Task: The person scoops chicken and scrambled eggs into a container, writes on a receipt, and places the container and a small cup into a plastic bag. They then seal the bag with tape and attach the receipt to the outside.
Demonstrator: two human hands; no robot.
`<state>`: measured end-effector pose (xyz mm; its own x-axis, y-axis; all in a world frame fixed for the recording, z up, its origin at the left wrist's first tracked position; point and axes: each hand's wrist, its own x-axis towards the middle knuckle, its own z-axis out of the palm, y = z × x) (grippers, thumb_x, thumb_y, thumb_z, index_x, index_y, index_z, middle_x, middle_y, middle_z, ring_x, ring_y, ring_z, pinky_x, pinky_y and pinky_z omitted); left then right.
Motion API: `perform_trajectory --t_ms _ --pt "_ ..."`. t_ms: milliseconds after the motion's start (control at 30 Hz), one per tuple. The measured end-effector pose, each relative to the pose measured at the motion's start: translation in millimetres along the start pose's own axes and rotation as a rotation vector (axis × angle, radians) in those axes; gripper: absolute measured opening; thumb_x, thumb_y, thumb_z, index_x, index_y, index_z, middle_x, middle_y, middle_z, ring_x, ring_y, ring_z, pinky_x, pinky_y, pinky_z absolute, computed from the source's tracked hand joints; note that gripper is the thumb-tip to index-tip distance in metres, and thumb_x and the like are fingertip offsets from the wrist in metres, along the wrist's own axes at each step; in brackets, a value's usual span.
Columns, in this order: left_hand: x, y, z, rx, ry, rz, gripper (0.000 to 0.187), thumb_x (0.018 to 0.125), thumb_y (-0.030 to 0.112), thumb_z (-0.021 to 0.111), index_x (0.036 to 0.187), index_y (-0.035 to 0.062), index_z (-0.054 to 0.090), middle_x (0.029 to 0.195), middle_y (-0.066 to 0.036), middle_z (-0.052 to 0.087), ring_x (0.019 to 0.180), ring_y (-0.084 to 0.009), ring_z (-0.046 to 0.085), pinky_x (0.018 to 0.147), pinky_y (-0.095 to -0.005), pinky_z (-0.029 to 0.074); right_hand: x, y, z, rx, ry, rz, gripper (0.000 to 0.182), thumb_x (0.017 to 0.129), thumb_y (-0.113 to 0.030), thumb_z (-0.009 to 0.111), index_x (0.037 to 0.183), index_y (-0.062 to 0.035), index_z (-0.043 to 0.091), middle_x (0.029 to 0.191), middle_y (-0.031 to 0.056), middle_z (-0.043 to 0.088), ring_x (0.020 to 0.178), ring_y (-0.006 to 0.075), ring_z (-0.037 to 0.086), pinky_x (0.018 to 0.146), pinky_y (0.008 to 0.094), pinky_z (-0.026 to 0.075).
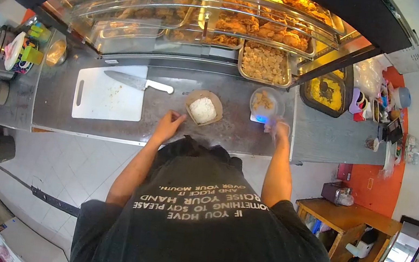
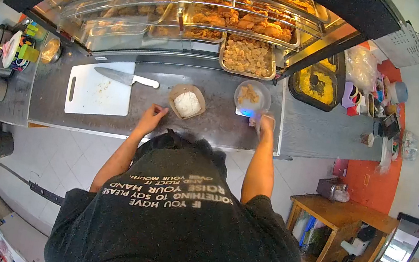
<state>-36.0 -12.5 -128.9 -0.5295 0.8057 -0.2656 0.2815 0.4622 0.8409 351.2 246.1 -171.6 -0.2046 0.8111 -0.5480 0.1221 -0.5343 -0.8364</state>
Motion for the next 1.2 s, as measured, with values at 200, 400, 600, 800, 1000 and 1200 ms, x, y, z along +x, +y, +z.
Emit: perform_trajectory --t_ms 200,400,600,800,1000,1200 --pt "4.6 11.6 29.8 -0.019 -0.234 -0.157 0.058 0.089 0.053 0.056 0.083 -0.0026 0.070 0.081 -0.021 0.068 0.081 -0.0300 0.066 0.078 -0.0403 0.049 -102.6 -69.2 71.2 0.019 0.093 -0.024 0.024 0.098 -0.021 0.053 0.112 -0.0032 0.048 0.080 0.0112 0.058 0.056 0.0205 0.054 0.045 0.0325 0.043" --pt "21.6 -22.8 51.8 -0.114 -0.252 0.017 0.038 0.091 0.031 0.052 0.082 -0.0034 0.066 0.079 -0.010 0.066 0.067 -0.0196 0.060 0.063 -0.0341 0.048 -99.2 -47.7 116.8 -0.860 0.129 -0.722 0.027 0.097 -0.022 0.050 0.119 -0.0056 0.047 0.088 0.0173 0.059 0.069 0.0303 0.061 0.059 0.0429 0.050" --pt "18.9 -18.4 51.1 -0.271 -0.262 -0.022 0.029 0.092 0.022 0.050 0.084 -0.0022 0.064 0.073 -0.007 0.063 0.063 -0.0145 0.057 0.059 -0.0305 0.045 -155.1 -94.0 206.1 -1.152 0.044 -0.707 0.048 0.091 -0.014 0.053 0.137 -0.0054 0.041 0.115 0.0230 0.055 0.097 0.0422 0.060 0.082 0.0477 0.051" --pt "12.9 -10.1 43.1 -0.283 -0.224 0.092 0.030 0.092 0.023 0.048 0.079 -0.0014 0.061 0.068 -0.005 0.059 0.060 -0.0144 0.051 0.055 -0.0299 0.040 -157.1 -86.6 192.5 -1.085 0.115 -0.759 0.055 0.086 -0.009 0.055 0.139 -0.0088 0.041 0.126 0.0219 0.052 0.111 0.0415 0.055 0.093 0.0456 0.048" --pt "9.3 -13.3 42.9 -0.275 -0.218 0.039 0.032 0.092 0.024 0.049 0.078 -0.0022 0.061 0.067 -0.006 0.057 0.060 -0.0150 0.052 0.057 -0.0305 0.042 -142.0 -65.4 165.0 -0.699 0.182 -0.874 0.048 0.087 -0.007 0.050 0.134 -0.0052 0.042 0.122 0.0195 0.055 0.097 0.0323 0.060 0.087 0.0407 0.050" --pt "18.1 -50.1 46.3 -0.260 -0.164 0.000 0.027 0.092 0.020 0.048 0.084 -0.0032 0.061 0.073 -0.007 0.060 0.063 -0.0159 0.054 0.060 -0.0320 0.044 -82.0 -13.1 90.9 -0.298 0.224 -0.211 0.032 0.089 -0.022 0.055 0.117 -0.0051 0.056 0.092 0.0101 0.063 0.083 0.0271 0.060 0.069 0.0403 0.050"
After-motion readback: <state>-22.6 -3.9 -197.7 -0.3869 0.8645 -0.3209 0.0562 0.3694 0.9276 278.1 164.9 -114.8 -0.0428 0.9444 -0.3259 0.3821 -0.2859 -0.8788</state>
